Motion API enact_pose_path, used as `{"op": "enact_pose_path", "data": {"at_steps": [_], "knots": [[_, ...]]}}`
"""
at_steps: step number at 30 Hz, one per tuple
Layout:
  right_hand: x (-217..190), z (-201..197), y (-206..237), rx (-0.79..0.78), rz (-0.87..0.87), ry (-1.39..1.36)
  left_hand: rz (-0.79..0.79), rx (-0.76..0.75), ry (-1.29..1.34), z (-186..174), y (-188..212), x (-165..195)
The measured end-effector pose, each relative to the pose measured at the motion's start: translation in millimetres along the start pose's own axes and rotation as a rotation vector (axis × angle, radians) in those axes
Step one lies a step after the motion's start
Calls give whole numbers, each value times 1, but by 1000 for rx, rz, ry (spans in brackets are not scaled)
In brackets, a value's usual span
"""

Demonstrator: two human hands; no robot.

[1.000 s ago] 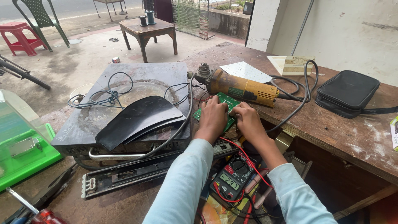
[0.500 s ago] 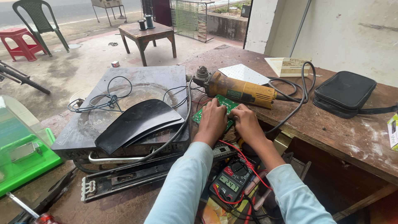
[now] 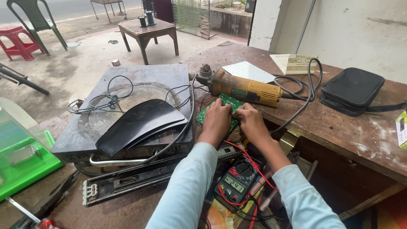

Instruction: The person works on a green circuit board at a cluttered workbench, holding and repositioning the board while probing its components with multimeter test leads and manipulating small parts and wires on the board by hand.

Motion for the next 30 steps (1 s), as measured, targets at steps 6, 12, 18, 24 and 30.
{"op": "enact_pose_path", "data": {"at_steps": [6,12,18,24,30], "knots": [[-8,7,3,7,33,106,-21,-35,-39,-2,0,-1],[-13,9,4,9,7,101,-29,-1,-50,-3,2,-2],[-12,6,5,4,20,80,-91,-67,-51,-5,0,0],[-8,6,7,-8,47,77,-113,-72,-35,-6,1,1],[-5,1,9,0,35,49,-130,-85,-43,-6,1,5]]}}
Point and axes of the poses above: each hand's wrist, its own y-axis away from the middle knuckle, its own z-axis out of the palm, x = y × z, the point moved 1 cm from there along -y, towards the middle knuckle, and after that the axes turned 13 degrees about -y, right-handed, at the moved point
